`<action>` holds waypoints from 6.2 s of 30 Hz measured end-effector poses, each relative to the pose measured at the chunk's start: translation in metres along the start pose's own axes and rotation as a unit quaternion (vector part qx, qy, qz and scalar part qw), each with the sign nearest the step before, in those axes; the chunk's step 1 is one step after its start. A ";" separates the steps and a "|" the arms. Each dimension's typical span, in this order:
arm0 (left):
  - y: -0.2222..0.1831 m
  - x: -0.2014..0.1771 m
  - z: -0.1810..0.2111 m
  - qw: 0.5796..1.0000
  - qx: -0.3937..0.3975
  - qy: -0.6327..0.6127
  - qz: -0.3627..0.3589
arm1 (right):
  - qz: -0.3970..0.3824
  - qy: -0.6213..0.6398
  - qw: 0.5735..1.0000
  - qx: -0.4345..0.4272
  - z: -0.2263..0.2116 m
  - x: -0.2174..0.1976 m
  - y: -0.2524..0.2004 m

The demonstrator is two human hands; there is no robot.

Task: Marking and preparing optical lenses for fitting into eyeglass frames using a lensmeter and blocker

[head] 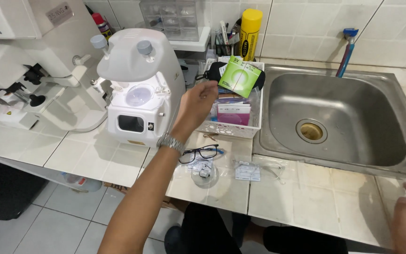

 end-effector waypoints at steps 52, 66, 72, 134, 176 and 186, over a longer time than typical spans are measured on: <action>-0.009 -0.007 0.015 0.954 0.279 0.039 -0.098 | -0.289 0.237 0.895 -0.244 -0.283 0.137 0.134; -0.080 0.057 0.061 0.968 -0.116 -0.177 -0.132 | -0.182 0.582 0.756 0.237 -0.100 0.012 0.061; -0.094 0.082 0.056 0.936 -0.181 -0.273 -0.132 | -0.186 0.249 0.902 0.301 -0.040 -0.037 0.038; -0.134 0.218 0.033 0.811 -0.066 -0.548 -0.195 | -0.061 0.350 0.933 -0.060 -0.091 -0.046 0.038; -0.123 0.182 0.068 0.887 -0.231 -0.331 -0.222 | -0.218 0.458 0.860 0.044 -0.029 -0.065 0.059; -0.132 0.182 0.090 0.955 0.010 -0.077 -0.286 | -0.267 0.499 0.817 0.112 -0.005 -0.067 0.050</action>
Point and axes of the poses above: each hand's wrist, its own y-axis towards the middle knuckle, its own x-axis out of the palm, z = x × y, the point moved 1 cm from there along y, towards the middle knuckle, and after that the axes turned 4 degrees about -z, right-handed, at the moved point
